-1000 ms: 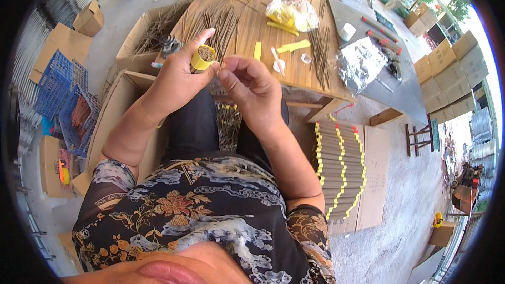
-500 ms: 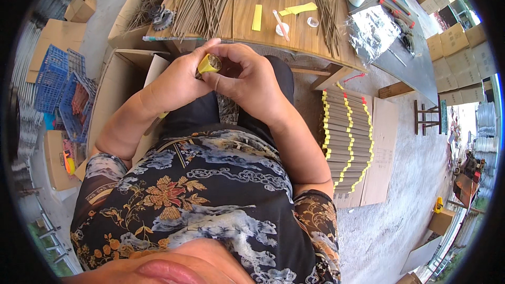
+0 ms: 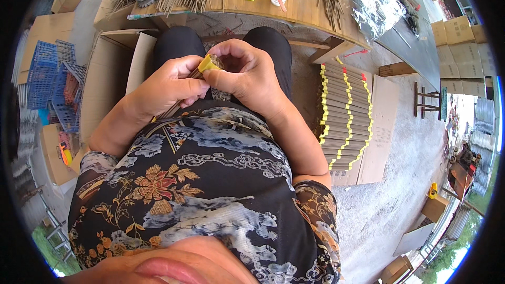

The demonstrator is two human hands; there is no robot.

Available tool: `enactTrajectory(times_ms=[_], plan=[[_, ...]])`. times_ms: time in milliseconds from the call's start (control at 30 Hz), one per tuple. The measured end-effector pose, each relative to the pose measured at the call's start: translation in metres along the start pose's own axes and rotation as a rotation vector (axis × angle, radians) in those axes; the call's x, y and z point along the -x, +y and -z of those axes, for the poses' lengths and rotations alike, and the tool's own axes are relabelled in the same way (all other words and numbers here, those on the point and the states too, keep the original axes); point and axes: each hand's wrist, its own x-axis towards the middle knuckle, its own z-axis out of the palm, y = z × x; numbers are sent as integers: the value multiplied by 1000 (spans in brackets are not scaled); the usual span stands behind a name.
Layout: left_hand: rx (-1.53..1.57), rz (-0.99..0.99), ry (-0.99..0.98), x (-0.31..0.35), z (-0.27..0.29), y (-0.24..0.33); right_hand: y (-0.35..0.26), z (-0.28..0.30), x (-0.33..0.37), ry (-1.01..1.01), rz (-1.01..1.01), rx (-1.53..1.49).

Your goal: The person gathers thin wooden sticks into a bundle, wraps the bundle with yellow paper, and secures it with a small white adhesive strip. The person repeats this process to create multiple finished bundles.

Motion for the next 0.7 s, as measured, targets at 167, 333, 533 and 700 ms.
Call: enactTrajectory(times_ms=[167,333,533,700], plan=[[-6,-67,-57,-1,-2,-11,-6,1,2,-16,-70,7],[-58,-109,-62,-1,-3,-13,-9,1,1,17,-126,65],[-66,-147,-36,-2,-6,-15,-10,1,3,29,-98,85],[-134,-170,-12,-6,-6,-18,-11,0,1,72,-62,233]])
